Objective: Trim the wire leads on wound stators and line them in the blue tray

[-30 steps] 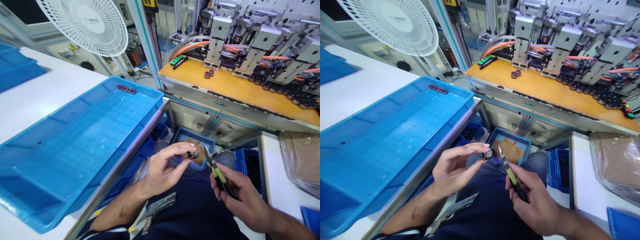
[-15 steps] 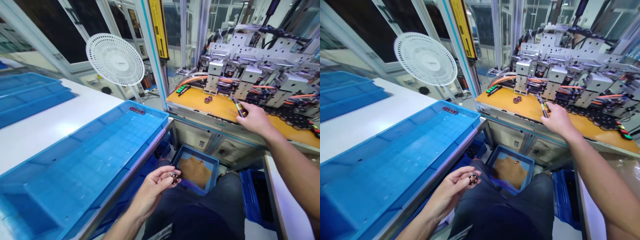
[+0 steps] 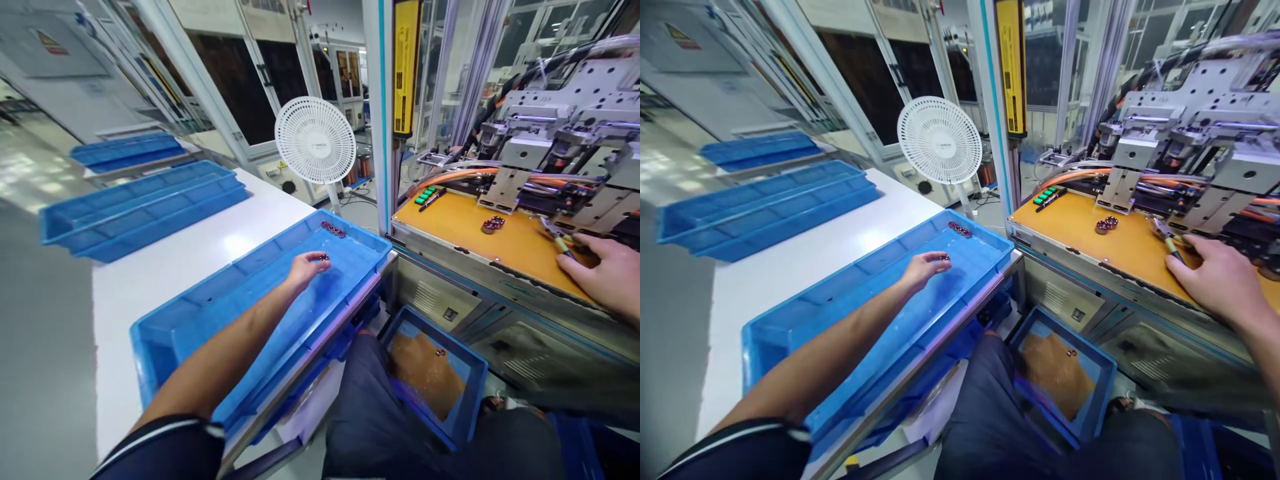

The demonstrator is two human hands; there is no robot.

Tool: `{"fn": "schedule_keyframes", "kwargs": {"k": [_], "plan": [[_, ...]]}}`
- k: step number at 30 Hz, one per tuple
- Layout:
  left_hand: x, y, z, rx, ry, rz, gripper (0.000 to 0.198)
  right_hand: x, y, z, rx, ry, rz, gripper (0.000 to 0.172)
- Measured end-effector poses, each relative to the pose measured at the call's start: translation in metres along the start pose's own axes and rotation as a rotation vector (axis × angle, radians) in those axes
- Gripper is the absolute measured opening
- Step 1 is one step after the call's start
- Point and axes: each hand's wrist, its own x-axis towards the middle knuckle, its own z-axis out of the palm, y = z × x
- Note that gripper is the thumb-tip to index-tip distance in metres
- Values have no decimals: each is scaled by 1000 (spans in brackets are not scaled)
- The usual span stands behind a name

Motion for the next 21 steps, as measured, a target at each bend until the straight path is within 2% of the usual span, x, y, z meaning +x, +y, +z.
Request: {"fn": "schedule_keyframes", "kwargs": {"k": [4, 6, 9, 15, 18, 21], "plan": [[74, -14, 42, 228, 41, 116, 22, 1, 3, 3, 18, 0, 30, 67], [97, -19, 59, 311, 56, 169, 24, 2, 5, 4, 21, -3, 41, 73], [119, -23, 74, 398, 81, 215, 26, 3, 7, 6, 27, 17, 32, 75], [132, -32, 86, 443, 210, 251, 35, 2, 9, 9, 57, 100, -10, 73], [129, -33, 87, 437, 249, 261, 36, 1, 8, 10, 72, 120, -19, 75], [117, -25, 83, 420, 258, 272, 35, 0, 3, 7, 117, 133, -33, 76]]}}
